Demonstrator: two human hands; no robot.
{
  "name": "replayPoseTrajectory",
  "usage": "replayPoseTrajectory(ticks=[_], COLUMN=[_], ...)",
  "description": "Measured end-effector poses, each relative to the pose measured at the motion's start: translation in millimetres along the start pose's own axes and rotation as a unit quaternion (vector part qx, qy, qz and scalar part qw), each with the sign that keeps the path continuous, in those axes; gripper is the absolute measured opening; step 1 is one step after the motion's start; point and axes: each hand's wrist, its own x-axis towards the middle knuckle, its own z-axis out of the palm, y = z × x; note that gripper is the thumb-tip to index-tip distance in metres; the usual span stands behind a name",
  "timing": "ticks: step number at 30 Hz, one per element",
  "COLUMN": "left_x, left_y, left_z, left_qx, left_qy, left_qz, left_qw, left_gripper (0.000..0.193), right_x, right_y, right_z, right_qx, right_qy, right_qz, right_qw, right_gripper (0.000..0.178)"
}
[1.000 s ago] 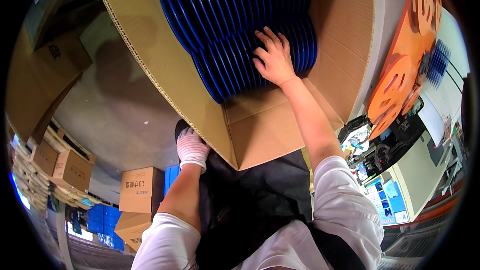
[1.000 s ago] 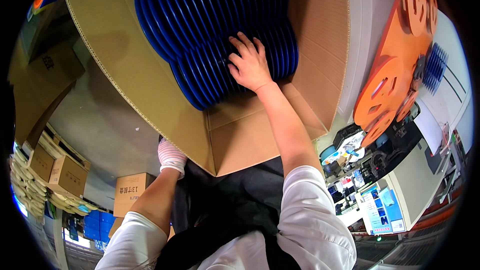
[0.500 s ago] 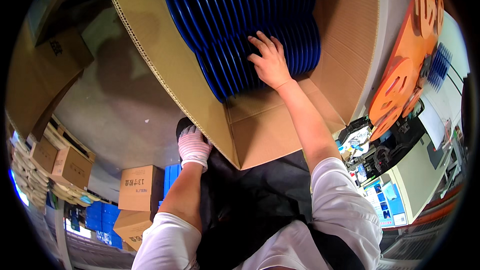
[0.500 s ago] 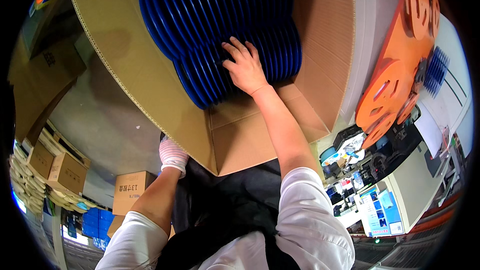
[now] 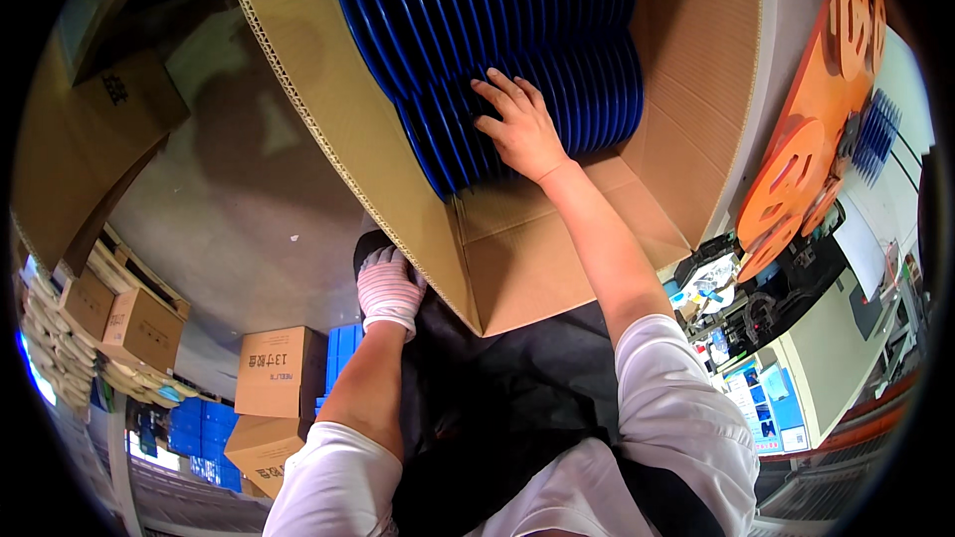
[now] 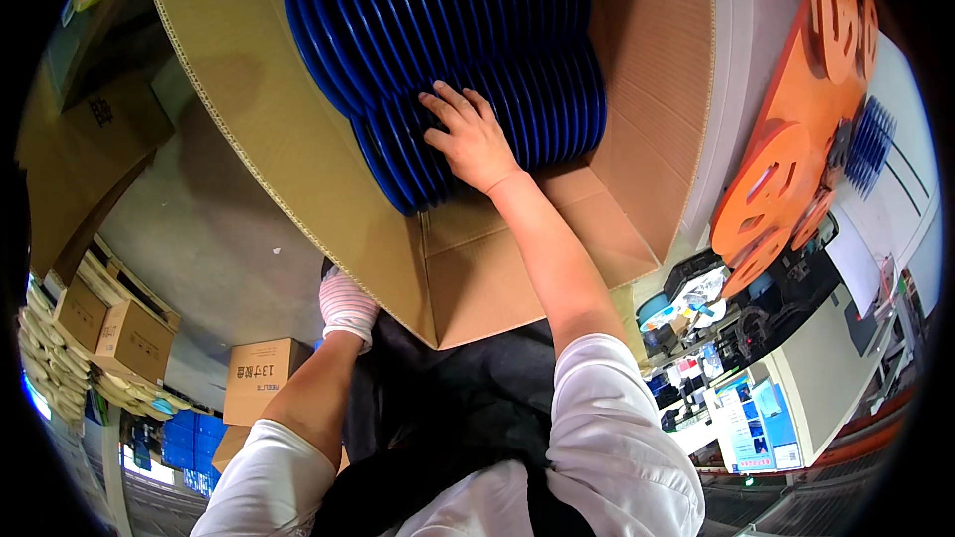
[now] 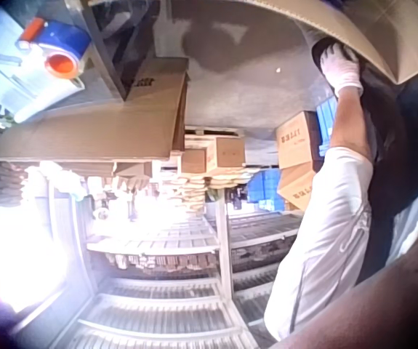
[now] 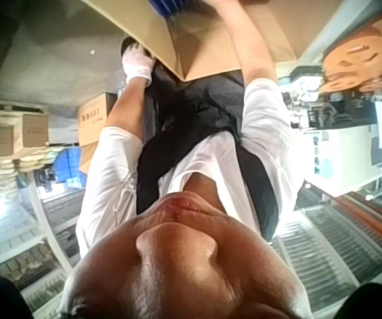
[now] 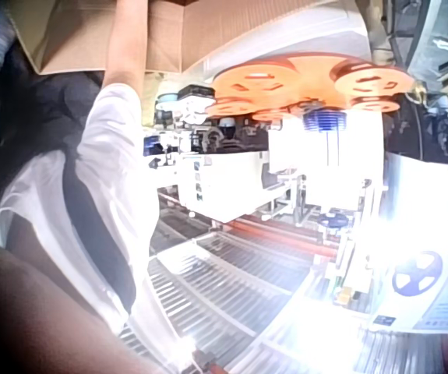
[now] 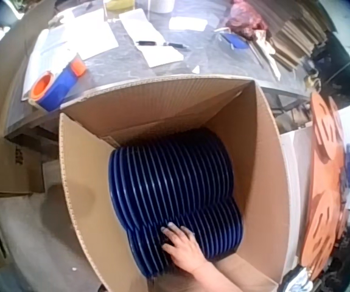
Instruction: The person packs blue plastic reels into a cardboard box, seals the box with a tape dispenser, applies a label, and stacks it on a pallet.
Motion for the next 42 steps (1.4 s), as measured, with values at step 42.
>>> replayPoseTrajectory(ticks=[42], left_x=[-5.9], left_y=[-3.0], left_z=[-7.7], left_qx=[-0.011], left_qy=[0.1], left_qz=[0.039], left_qw=[0.994], left_gripper=[0.026], right_x=[19.5], right_y=[-42.2], right_z=[31.3], right_qx=[0.054], right_qy=[-0.027], right_qz=[-0.042], right_qw=[0.997], right_gripper=[0.03])
